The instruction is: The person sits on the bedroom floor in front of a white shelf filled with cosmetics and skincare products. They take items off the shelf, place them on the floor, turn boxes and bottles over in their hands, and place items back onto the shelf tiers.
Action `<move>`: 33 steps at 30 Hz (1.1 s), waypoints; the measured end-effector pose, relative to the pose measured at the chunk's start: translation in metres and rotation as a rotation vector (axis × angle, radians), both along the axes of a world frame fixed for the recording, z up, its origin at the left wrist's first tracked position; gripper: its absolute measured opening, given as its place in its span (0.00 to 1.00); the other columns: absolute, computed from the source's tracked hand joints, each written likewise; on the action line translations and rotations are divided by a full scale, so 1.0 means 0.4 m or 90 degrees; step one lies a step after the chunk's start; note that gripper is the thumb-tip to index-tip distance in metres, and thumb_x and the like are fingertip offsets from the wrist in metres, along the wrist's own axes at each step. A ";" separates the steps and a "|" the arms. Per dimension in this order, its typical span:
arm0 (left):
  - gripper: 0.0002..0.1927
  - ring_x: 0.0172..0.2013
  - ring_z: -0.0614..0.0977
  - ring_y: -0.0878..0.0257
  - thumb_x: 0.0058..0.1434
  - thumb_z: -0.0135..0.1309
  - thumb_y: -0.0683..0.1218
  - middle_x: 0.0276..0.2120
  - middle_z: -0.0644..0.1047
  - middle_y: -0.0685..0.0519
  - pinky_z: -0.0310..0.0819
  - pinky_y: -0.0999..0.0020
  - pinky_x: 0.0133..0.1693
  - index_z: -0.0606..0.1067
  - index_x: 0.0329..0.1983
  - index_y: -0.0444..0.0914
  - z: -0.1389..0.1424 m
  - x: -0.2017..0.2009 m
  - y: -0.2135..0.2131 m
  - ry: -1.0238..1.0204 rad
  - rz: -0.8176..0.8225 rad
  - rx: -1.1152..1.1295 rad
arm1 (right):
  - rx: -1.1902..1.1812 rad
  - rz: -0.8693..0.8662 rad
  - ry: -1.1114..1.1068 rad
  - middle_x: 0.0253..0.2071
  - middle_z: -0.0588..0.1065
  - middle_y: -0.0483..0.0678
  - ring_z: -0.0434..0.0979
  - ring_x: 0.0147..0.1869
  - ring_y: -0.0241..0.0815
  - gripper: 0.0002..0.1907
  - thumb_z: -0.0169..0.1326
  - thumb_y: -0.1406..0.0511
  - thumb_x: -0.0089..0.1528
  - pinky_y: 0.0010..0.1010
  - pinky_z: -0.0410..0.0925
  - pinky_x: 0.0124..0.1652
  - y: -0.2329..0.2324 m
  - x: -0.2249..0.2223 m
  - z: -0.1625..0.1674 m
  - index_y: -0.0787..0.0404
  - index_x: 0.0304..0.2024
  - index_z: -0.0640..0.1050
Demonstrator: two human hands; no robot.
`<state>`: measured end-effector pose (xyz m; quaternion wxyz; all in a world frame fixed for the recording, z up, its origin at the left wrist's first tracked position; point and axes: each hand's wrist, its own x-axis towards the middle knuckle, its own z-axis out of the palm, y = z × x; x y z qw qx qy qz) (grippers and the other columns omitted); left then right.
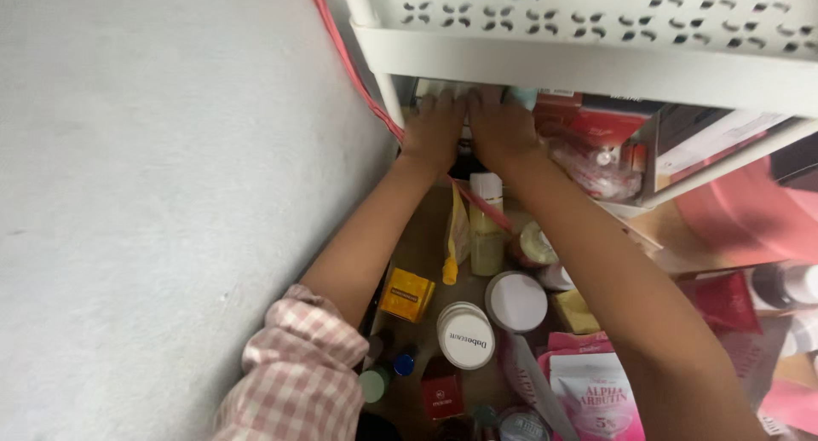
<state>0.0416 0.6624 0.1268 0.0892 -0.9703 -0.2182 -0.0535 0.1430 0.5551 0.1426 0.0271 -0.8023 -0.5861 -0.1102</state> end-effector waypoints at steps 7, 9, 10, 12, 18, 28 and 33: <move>0.33 0.62 0.70 0.47 0.53 0.63 0.38 0.60 0.68 0.47 0.75 0.56 0.56 0.66 0.63 0.38 0.027 0.019 0.045 -0.015 -0.043 -0.093 | 0.030 -0.043 0.096 0.59 0.68 0.60 0.81 0.48 0.59 0.33 0.64 0.68 0.54 0.47 0.75 0.37 -0.020 -0.019 0.009 0.65 0.60 0.68; 0.36 0.60 0.70 0.46 0.51 0.63 0.36 0.61 0.66 0.45 0.75 0.56 0.54 0.65 0.64 0.38 0.043 0.016 0.049 0.022 -0.048 -0.105 | 0.041 -0.022 0.075 0.57 0.68 0.60 0.81 0.49 0.59 0.34 0.67 0.66 0.52 0.45 0.76 0.35 -0.036 -0.027 0.027 0.66 0.58 0.68; 0.38 0.59 0.70 0.45 0.49 0.63 0.35 0.61 0.66 0.45 0.74 0.55 0.52 0.64 0.64 0.37 0.050 0.013 0.049 0.043 -0.051 -0.109 | 0.055 -0.014 0.085 0.58 0.68 0.59 0.81 0.49 0.59 0.34 0.67 0.66 0.52 0.46 0.75 0.36 -0.042 -0.029 0.035 0.66 0.58 0.68; 0.38 0.61 0.70 0.46 0.49 0.64 0.35 0.60 0.67 0.45 0.74 0.57 0.54 0.64 0.65 0.38 0.061 0.006 0.045 0.041 -0.062 -0.075 | 0.089 0.002 0.103 0.60 0.68 0.57 0.81 0.49 0.58 0.34 0.68 0.66 0.53 0.47 0.75 0.39 -0.050 -0.031 0.042 0.66 0.58 0.68; 0.37 0.60 0.71 0.49 0.49 0.65 0.39 0.57 0.69 0.47 0.69 0.47 0.56 0.65 0.63 0.38 0.074 0.000 0.032 0.065 -0.076 0.000 | 0.109 -0.015 0.040 0.61 0.69 0.57 0.81 0.43 0.59 0.30 0.68 0.67 0.51 0.45 0.75 0.35 -0.056 -0.028 0.012 0.64 0.54 0.71; 0.34 0.59 0.73 0.50 0.47 0.62 0.35 0.57 0.71 0.49 0.78 0.54 0.45 0.67 0.59 0.38 0.113 -0.012 0.040 0.022 -0.104 -0.003 | 0.188 -0.023 0.093 0.52 0.73 0.56 0.80 0.47 0.61 0.28 0.70 0.63 0.52 0.50 0.73 0.38 -0.069 -0.031 0.045 0.61 0.53 0.74; 0.30 0.52 0.80 0.48 0.51 0.62 0.37 0.49 0.78 0.46 0.76 0.50 0.47 0.68 0.59 0.38 0.165 -0.015 0.044 -0.012 -0.117 0.035 | 0.247 0.007 0.055 0.48 0.76 0.58 0.80 0.48 0.60 0.28 0.71 0.63 0.54 0.50 0.72 0.39 -0.098 -0.028 0.096 0.62 0.53 0.75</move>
